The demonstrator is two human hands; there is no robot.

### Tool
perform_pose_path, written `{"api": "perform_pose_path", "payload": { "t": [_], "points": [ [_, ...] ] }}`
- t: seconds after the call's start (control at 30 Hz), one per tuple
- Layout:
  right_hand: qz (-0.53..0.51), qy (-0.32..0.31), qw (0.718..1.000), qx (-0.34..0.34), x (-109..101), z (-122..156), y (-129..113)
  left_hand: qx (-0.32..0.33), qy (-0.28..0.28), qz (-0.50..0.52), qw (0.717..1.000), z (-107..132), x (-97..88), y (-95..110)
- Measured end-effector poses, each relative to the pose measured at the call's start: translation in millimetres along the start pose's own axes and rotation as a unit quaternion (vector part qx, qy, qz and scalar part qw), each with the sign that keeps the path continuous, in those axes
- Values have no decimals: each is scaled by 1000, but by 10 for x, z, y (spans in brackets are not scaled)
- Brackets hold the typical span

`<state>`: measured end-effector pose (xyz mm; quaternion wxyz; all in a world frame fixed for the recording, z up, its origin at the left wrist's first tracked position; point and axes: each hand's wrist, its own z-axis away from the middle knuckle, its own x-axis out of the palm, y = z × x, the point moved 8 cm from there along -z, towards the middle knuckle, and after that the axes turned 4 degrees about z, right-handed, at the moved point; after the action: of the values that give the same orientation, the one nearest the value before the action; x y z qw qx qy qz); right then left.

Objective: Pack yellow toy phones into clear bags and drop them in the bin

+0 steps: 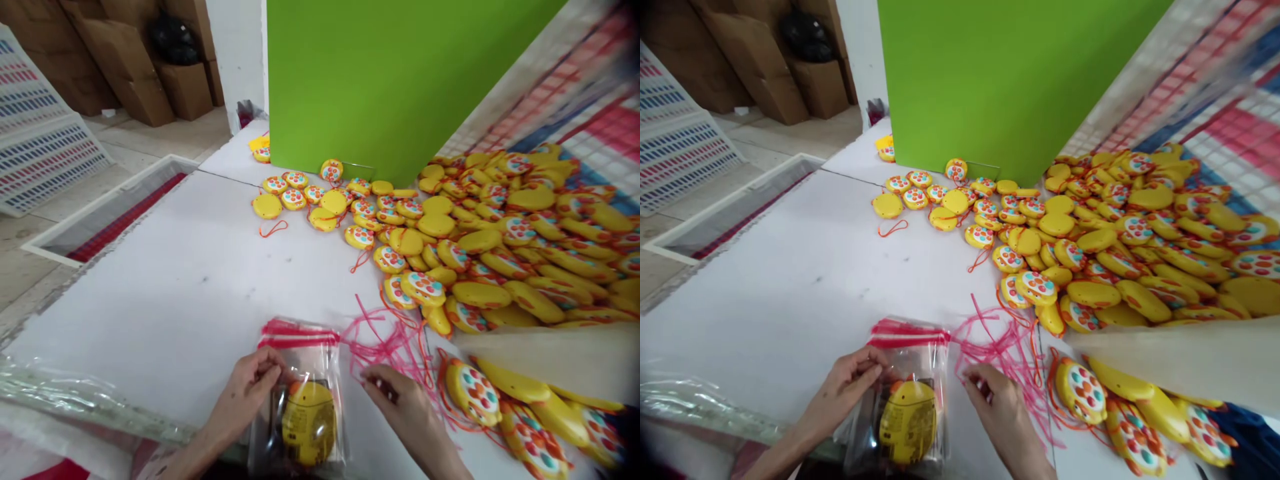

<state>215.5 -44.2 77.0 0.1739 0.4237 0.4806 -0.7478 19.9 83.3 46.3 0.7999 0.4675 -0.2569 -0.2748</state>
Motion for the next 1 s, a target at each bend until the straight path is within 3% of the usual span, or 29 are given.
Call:
{"api": "perform_pose_path", "payload": {
  "t": [0.17, 0.33, 0.4, 0.47, 0.63, 0.7, 0.77, 0.87, 1.0],
  "points": [
    [-35, -6, 999, -23, 163, -267, -256, 16, -15, 13, 1000, 8, 8, -25],
    [92, 152, 984, 19, -362, -183, 48, 13, -11, 19, 1000, 3, -7, -47],
    [79, 115, 990, 29, -405, -153, 165, 11, -5, 16, 1000, -4, -16, -48],
    [40, 49, 998, 10, -311, -148, 142, 9, -7, 17, 1000, -10, -11, -50],
    [-15, -8, 994, -111, 31, -217, -306, 17, -9, -1, 1000, -2, -6, -32],
    [5, -29, 990, -135, 146, -221, -340, 16, 0, -18, 1000, 10, -21, -29],
    [56, -37, 991, -113, 164, -183, -177, 16, 2, -22, 1000, 21, -26, -26],
    [123, 6, 992, -25, -60, -60, 263, 22, -4, -13, 1000, 26, -14, -17],
    [-16, 15, 999, 30, -307, 66, 569, 25, -2, -20, 999, 16, -11, -11]
  ]
}}
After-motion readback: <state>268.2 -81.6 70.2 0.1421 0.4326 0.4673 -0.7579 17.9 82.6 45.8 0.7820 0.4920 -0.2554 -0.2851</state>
